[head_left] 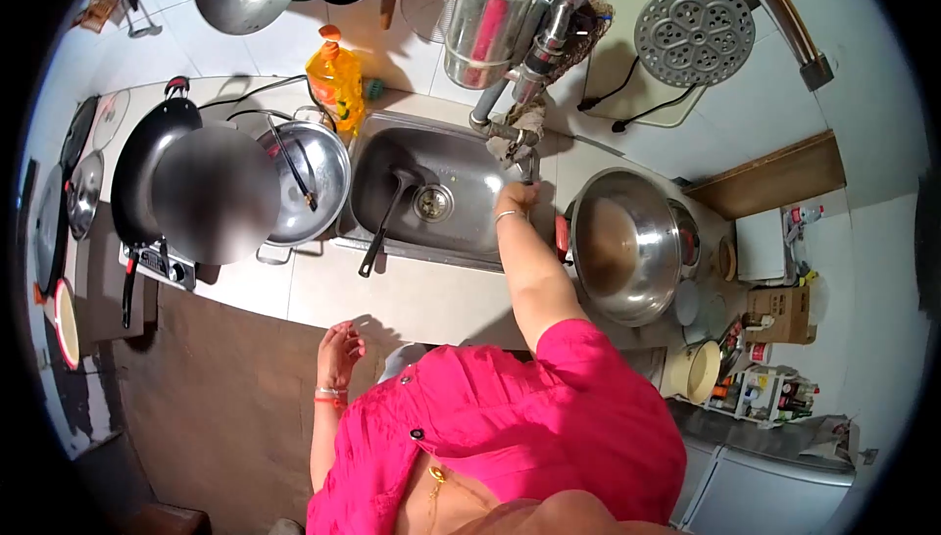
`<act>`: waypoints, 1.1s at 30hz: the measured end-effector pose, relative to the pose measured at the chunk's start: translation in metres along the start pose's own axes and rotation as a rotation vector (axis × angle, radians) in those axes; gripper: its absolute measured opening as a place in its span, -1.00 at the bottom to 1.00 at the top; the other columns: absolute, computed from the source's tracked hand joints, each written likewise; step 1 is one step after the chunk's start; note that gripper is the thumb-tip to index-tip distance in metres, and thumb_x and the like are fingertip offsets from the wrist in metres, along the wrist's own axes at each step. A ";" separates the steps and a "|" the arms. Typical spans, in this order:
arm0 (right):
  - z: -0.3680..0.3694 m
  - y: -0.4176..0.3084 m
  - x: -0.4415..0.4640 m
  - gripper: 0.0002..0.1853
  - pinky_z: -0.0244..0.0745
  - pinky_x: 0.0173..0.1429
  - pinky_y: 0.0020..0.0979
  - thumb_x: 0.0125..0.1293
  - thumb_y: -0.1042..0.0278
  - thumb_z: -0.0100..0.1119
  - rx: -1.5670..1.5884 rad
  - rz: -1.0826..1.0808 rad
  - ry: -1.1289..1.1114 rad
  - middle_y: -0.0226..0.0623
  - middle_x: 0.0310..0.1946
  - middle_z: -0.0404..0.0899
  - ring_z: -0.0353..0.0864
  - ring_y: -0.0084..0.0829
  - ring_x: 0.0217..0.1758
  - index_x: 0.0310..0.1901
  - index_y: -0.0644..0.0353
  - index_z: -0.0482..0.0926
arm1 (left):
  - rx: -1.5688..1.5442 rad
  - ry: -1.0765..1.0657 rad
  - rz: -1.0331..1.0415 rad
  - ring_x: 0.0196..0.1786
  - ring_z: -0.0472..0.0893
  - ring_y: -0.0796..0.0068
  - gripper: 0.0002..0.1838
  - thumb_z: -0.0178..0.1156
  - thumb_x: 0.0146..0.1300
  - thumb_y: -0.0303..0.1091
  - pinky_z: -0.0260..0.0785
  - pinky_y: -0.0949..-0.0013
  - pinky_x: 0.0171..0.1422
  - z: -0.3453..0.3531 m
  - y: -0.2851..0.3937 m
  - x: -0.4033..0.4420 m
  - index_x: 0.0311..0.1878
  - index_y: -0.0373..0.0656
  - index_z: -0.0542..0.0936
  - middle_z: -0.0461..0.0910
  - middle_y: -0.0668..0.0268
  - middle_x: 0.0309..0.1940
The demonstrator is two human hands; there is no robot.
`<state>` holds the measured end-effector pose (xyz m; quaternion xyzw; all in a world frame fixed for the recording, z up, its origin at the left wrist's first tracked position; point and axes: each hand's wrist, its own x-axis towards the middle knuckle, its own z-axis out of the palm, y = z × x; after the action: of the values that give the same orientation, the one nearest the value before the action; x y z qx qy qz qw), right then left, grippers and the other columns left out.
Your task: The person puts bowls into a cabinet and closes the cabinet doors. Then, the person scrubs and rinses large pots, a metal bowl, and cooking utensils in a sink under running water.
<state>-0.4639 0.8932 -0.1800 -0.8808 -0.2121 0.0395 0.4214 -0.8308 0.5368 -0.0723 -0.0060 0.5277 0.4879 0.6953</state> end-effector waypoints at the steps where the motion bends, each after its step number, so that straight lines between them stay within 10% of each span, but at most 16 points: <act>1: -0.002 -0.007 0.002 -0.61 0.26 0.23 -0.12 0.23 0.35 -0.01 -0.039 -0.028 0.102 0.02 0.12 0.39 0.38 0.01 0.17 0.12 0.17 0.42 | 0.010 0.033 -0.003 -0.38 0.56 0.44 -0.80 0.02 0.36 -0.33 0.45 0.41 -0.35 -0.001 0.002 -0.001 -0.03 -0.18 0.46 0.50 0.31 -0.34; 10: -0.008 -0.065 0.026 -0.38 -0.11 0.48 -0.02 0.18 0.25 0.15 -0.491 -0.317 -0.443 -0.29 0.45 -0.08 -0.11 -0.19 0.50 0.31 0.12 0.28 | 0.043 0.023 0.020 -0.35 0.57 0.43 -0.80 0.02 0.37 -0.32 0.47 0.39 -0.31 0.012 0.016 0.009 -0.04 -0.19 0.48 0.53 0.31 -0.35; 14: -0.003 -0.047 0.017 -0.33 -0.18 0.48 0.06 0.20 0.23 0.11 -0.617 -0.432 -0.349 -0.19 0.48 -0.19 -0.25 -0.17 0.54 0.36 0.15 0.20 | 0.081 -0.005 -0.024 -0.33 0.57 0.42 -0.79 0.02 0.37 -0.33 0.48 0.39 -0.28 0.012 0.011 0.013 -0.02 -0.21 0.47 0.53 0.28 -0.33; 20: -0.056 -0.011 -0.049 -0.38 -0.04 0.46 -0.08 0.10 0.57 0.08 0.151 -0.632 -0.286 0.09 0.36 0.03 0.00 0.11 0.42 0.27 0.28 0.22 | 0.162 -0.071 -0.068 -0.34 0.58 0.40 -0.80 0.02 0.36 -0.35 0.48 0.38 -0.28 0.028 0.010 0.015 -0.03 -0.22 0.48 0.55 0.27 -0.33; 26: -0.266 0.014 -0.093 -0.69 0.38 0.18 -0.26 0.24 0.50 0.06 0.215 -1.033 -0.875 -0.14 0.15 0.38 0.41 -0.13 0.19 0.03 0.27 0.45 | 0.295 -0.225 -0.093 -0.32 0.57 0.40 -0.77 0.01 0.36 -0.35 0.47 0.38 -0.26 0.083 0.007 0.020 -0.01 -0.26 0.45 0.54 0.25 -0.31; 33: -0.386 0.144 -0.041 -0.75 0.50 -0.33 -0.49 0.42 0.27 -0.05 0.257 -0.220 -0.705 -0.30 -0.41 0.63 0.60 -0.51 -0.45 -0.23 0.26 0.56 | 0.483 -0.435 -0.126 -0.32 0.59 0.36 -0.78 0.03 0.34 -0.37 0.50 0.39 -0.27 0.174 -0.013 0.018 -0.02 -0.26 0.45 0.52 0.21 -0.28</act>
<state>-0.3562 0.5162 -0.0463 -0.7252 -0.4303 0.3205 0.4315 -0.6957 0.6335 -0.0151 0.2307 0.4659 0.2947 0.8018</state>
